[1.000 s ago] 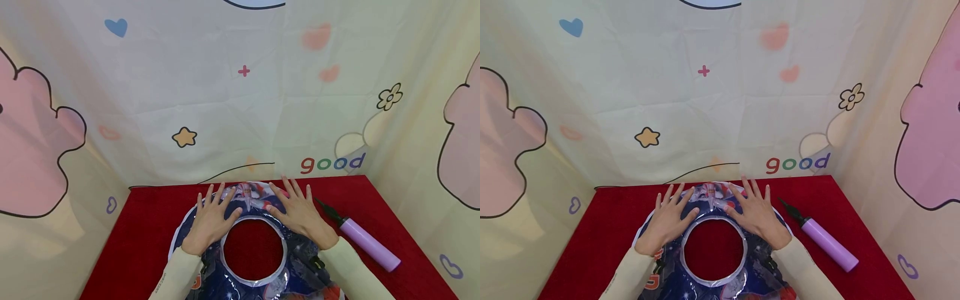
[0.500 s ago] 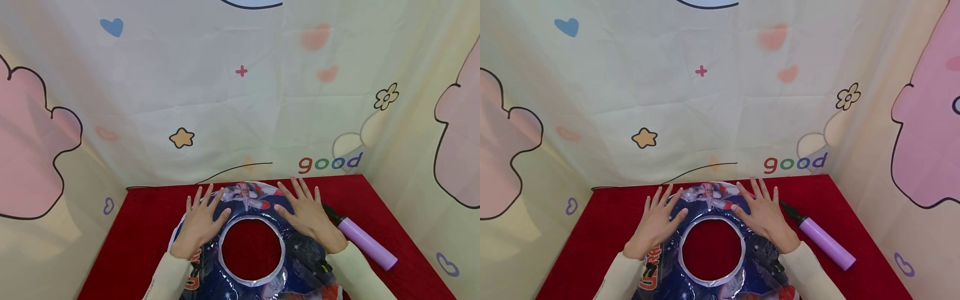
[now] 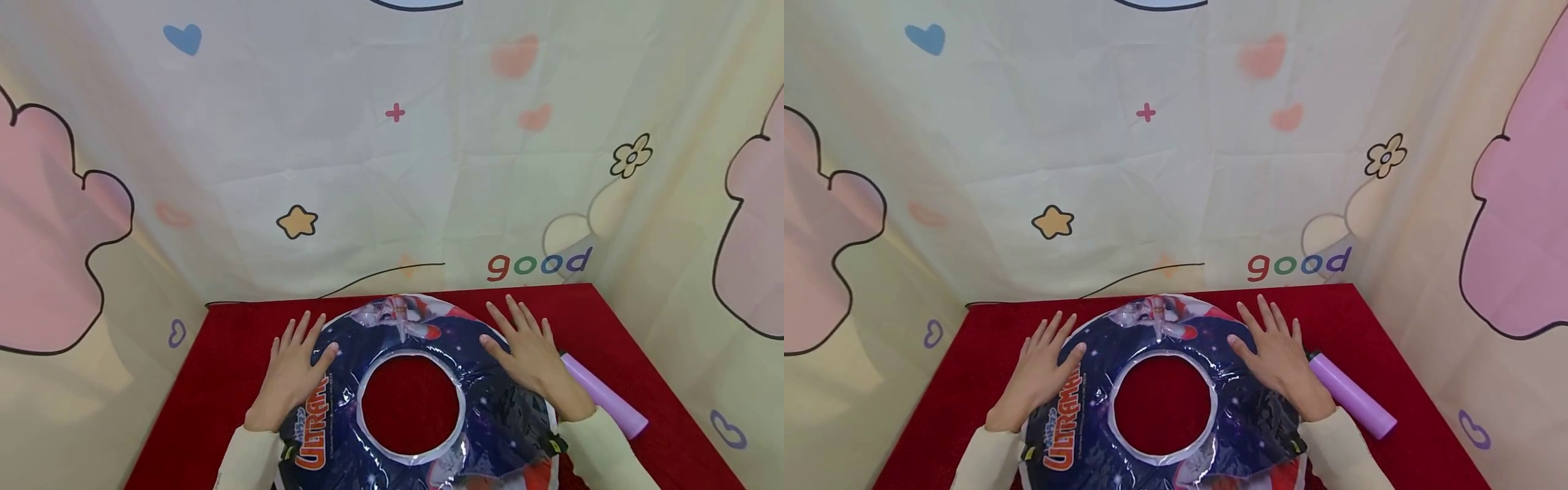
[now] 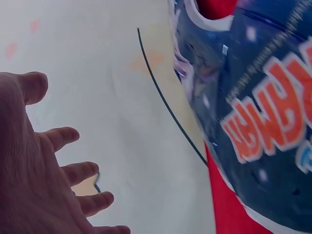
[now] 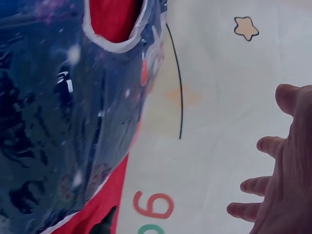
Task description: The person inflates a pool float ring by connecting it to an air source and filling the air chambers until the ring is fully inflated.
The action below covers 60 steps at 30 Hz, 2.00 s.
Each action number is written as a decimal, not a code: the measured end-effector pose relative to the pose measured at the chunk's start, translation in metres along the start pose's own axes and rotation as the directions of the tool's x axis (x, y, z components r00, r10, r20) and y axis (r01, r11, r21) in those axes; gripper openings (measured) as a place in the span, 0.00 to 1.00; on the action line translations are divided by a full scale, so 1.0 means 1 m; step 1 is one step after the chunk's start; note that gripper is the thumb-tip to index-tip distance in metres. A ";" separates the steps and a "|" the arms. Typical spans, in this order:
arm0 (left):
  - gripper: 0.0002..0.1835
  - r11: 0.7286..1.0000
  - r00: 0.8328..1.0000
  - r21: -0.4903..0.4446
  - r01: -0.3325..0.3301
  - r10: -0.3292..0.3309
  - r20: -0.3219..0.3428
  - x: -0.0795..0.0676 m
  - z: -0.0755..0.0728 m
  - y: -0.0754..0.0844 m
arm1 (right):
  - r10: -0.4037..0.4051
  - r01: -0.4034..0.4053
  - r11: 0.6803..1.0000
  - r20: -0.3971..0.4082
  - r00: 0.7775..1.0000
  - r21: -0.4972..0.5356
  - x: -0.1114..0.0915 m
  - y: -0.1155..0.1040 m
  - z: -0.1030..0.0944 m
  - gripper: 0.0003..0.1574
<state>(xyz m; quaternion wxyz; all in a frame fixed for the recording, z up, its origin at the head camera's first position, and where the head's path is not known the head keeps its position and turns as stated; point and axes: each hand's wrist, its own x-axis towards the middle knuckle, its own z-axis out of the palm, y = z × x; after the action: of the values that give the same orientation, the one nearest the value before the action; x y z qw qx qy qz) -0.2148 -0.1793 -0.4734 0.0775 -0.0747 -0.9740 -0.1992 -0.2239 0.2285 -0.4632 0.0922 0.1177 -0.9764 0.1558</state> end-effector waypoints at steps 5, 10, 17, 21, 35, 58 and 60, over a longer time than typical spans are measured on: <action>0.38 0.999 0.999 -0.029 0.038 -0.038 0.010 -0.006 0.005 -0.017 | 0.019 -0.019 1.000 0.007 1.000 0.003 -0.005 0.014 0.007 0.46; 0.39 0.994 0.994 -0.057 0.092 -0.089 0.063 -0.016 0.013 -0.033 | 0.022 -0.023 0.999 0.026 0.999 0.027 -0.015 0.025 0.018 0.47; 0.40 0.982 0.981 -0.108 0.153 -0.138 0.137 -0.026 0.023 -0.050 | 0.058 -0.061 0.997 0.053 0.997 0.053 -0.027 0.036 0.030 0.49; 0.43 0.961 0.977 -0.212 0.176 -0.145 0.155 -0.030 0.023 -0.058 | 0.061 -0.064 0.995 0.046 0.997 0.081 -0.031 0.041 0.031 0.48; 0.45 0.772 0.884 -0.443 0.456 -0.334 0.327 -0.036 0.027 -0.095 | 0.097 -0.123 0.971 0.133 0.986 0.206 -0.037 0.059 0.040 0.45; 0.30 0.640 0.865 -0.585 0.499 -0.321 0.386 -0.026 0.044 -0.112 | 0.285 -0.427 0.759 0.340 0.897 0.491 -0.030 0.088 0.058 0.47; 0.27 0.634 0.872 -0.600 0.488 -0.325 0.366 -0.026 0.044 -0.113 | 0.306 -0.460 0.719 0.356 0.883 0.521 -0.028 0.090 0.060 0.47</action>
<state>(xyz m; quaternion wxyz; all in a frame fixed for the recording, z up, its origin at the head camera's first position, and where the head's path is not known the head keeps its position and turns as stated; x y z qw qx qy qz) -0.2142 -0.2671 -0.5611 -0.1120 0.1034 -0.8269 -0.5413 -0.2288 0.2976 -0.5511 -0.1047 -0.0474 -0.8845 0.4522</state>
